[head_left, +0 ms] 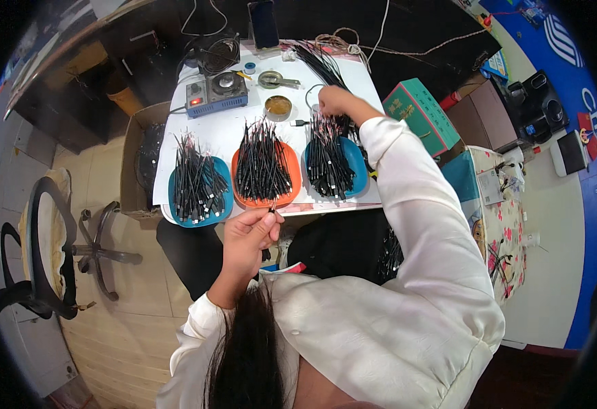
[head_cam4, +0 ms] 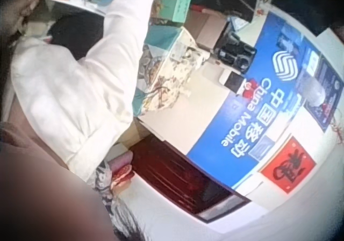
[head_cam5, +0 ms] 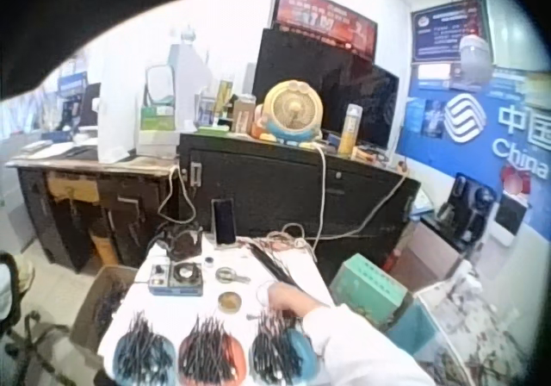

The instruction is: The person repeatedly picks up black cables and small white connectors from trays on a table, inserts the connector into the cable end, and places the assembled unit into a white bin. The process is repeated continuously throughout the clip.

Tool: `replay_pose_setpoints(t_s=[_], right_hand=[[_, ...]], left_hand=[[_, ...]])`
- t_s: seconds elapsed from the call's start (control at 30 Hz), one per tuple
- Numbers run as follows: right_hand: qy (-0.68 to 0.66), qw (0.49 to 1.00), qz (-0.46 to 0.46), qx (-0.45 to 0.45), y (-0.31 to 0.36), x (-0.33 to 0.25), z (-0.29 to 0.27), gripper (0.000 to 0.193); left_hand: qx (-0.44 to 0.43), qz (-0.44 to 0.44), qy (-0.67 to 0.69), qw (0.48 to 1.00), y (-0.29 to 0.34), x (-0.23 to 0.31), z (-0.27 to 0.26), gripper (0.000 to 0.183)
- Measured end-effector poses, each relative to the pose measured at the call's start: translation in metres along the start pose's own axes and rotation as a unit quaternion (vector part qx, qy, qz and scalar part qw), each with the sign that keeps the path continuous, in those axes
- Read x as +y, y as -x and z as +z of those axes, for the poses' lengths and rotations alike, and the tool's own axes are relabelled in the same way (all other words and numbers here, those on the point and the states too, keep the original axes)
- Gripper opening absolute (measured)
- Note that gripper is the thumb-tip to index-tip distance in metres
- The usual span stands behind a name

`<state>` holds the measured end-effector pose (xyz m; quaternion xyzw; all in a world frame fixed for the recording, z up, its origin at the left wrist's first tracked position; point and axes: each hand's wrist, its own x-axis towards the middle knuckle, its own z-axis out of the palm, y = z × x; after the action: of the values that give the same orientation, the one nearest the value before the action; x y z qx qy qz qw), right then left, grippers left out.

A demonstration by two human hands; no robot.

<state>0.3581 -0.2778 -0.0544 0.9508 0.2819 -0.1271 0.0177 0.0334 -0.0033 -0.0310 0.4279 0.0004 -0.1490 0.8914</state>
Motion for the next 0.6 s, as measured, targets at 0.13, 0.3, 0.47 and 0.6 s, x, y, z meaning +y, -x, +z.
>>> replay_pose_setpoints(t_s=[0.13,0.3,0.47,0.6], right_hand=[[-0.040,0.998,0.046,0.031,-0.002,0.008,-0.006,0.023],[-0.304,0.910,0.123,0.253,0.022,0.065,-0.097,0.026],[-0.453,0.802,0.116,0.372,0.070,0.065,-0.186,0.024],[-0.494,0.736,0.109,0.449,0.104,0.045,-0.231,0.019]], left_hand=[[0.026,0.022,-0.005,0.999,0.010,0.004,-0.005,0.016],[0.032,0.030,0.021,0.999,0.014,0.005,-0.007,0.015],[0.007,0.035,0.028,0.999,0.012,-0.003,-0.001,0.015],[-0.007,0.029,0.052,0.998,0.018,0.000,0.003,0.015]])
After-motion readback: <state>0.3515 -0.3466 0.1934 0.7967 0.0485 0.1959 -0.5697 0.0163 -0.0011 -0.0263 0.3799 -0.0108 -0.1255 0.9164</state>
